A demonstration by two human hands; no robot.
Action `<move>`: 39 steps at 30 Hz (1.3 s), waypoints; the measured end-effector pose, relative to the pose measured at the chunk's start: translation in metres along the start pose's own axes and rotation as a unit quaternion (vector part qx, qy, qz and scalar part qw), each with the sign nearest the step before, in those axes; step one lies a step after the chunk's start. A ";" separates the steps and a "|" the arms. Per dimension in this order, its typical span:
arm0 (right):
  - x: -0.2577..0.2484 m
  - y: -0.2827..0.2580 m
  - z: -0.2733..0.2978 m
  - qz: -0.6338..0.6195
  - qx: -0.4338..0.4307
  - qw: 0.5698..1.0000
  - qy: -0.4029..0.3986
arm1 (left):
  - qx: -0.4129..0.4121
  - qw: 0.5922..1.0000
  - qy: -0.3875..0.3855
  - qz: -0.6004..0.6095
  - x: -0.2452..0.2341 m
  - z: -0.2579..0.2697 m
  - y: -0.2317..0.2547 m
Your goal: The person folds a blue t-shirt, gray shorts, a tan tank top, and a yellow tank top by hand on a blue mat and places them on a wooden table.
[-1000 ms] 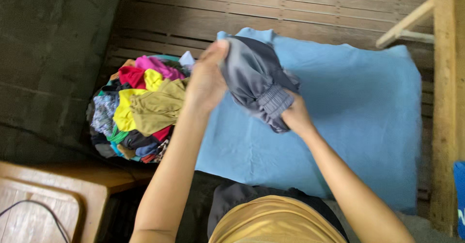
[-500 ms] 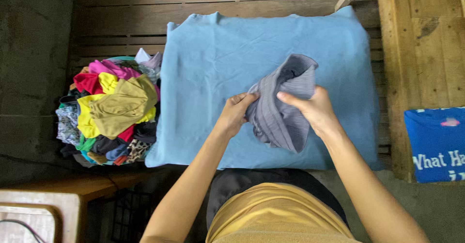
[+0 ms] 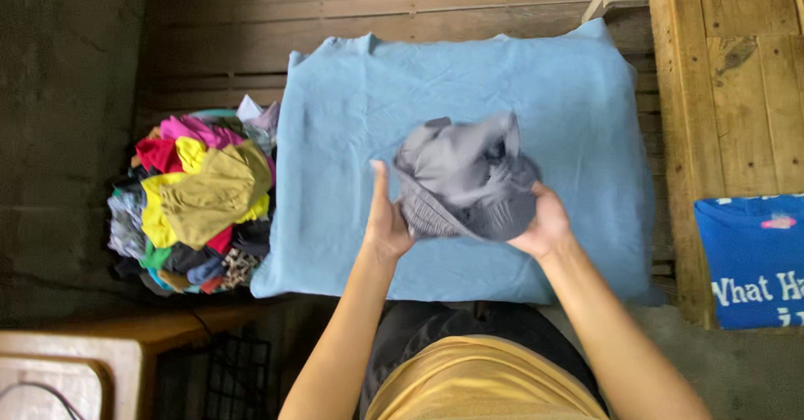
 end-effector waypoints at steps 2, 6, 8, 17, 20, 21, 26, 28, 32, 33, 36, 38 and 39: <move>0.011 0.000 -0.002 0.044 0.016 0.997 -0.062 | -0.054 0.992 0.106 -0.038 -0.005 0.004 0.010; 0.036 0.019 -0.014 0.021 0.087 0.984 -0.156 | -0.198 0.967 -0.154 -0.042 -0.031 -0.023 0.004; 0.051 0.033 -0.018 0.014 0.049 0.985 -0.166 | -0.219 0.935 -0.279 -0.014 -0.061 -0.051 -0.007; 0.096 -0.037 0.036 0.139 -0.317 0.926 -0.151 | 0.060 0.943 -0.196 0.262 -0.098 -0.100 0.085; 0.009 -0.020 0.023 0.046 -0.287 0.956 -0.041 | 0.085 0.949 -0.103 0.286 -0.089 -0.071 0.104; -0.019 -0.012 0.025 0.010 -0.244 0.969 0.035 | 0.068 0.956 -0.070 0.275 -0.090 -0.062 0.107; -0.092 0.023 0.049 0.273 -0.124 0.918 0.259 | 0.022 0.994 0.065 0.084 -0.143 -0.058 0.106; -0.086 0.022 0.056 0.537 -0.161 0.777 0.286 | -0.015 0.997 -0.014 -0.075 -0.170 -0.068 0.082; -0.049 0.006 0.030 0.793 -0.182 0.519 0.263 | 0.136 0.753 -0.113 -0.634 -0.174 -0.072 0.037; -0.040 0.004 0.017 0.844 -0.190 0.460 0.200 | 0.176 0.707 -0.126 -0.673 -0.166 -0.072 0.031; -0.031 0.016 -0.016 0.941 -0.087 0.298 0.137 | 0.149 0.691 -0.147 -0.692 -0.138 -0.086 0.023; -0.025 0.019 -0.027 0.951 -0.042 0.264 0.153 | 0.100 0.680 -0.173 -0.706 -0.123 -0.092 0.016; -0.020 0.017 -0.031 0.943 -0.052 0.282 0.169 | 0.084 0.651 -0.195 -0.729 -0.117 -0.095 0.013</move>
Point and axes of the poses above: each hand's wrist, its own z-axis away from the middle knuckle, its own x-axis out of the palm, y = z × x, the point moved 1 cm from there along -z, towards the middle knuckle, and after that the axes turned 13 degrees about -y, right-handed, at the moved point
